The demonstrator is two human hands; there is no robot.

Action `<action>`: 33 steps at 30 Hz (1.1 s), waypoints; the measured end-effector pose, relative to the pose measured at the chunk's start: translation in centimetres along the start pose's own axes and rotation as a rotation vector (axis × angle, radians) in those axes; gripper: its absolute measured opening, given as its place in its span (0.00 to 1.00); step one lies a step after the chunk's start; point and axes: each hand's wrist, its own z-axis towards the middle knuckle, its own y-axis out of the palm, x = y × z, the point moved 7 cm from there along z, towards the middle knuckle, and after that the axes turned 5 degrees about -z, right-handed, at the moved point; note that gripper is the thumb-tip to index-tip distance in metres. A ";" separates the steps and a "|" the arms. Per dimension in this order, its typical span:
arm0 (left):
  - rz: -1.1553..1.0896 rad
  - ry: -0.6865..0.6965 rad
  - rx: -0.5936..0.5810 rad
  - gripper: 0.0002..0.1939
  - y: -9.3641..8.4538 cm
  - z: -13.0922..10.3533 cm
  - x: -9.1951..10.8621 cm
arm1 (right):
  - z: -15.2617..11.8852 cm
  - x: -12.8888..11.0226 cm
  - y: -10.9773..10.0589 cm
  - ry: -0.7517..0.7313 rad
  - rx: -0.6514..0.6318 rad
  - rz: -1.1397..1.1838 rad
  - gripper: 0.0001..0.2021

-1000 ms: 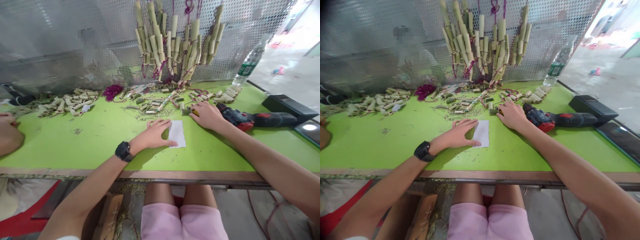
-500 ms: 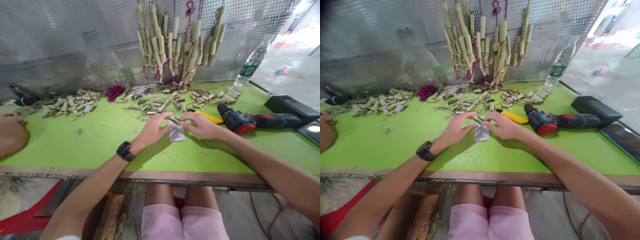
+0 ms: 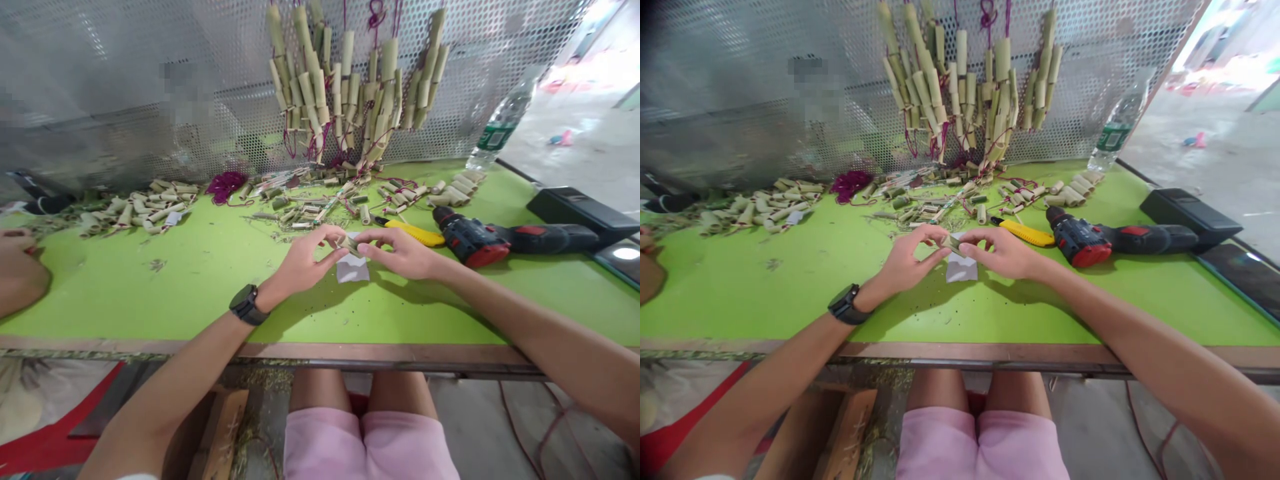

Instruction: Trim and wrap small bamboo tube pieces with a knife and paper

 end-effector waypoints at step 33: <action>0.194 -0.127 -0.156 0.22 1.3 -0.4 -2.1 | 0.0 1.6 0.6 -0.072 0.000 -0.331 0.19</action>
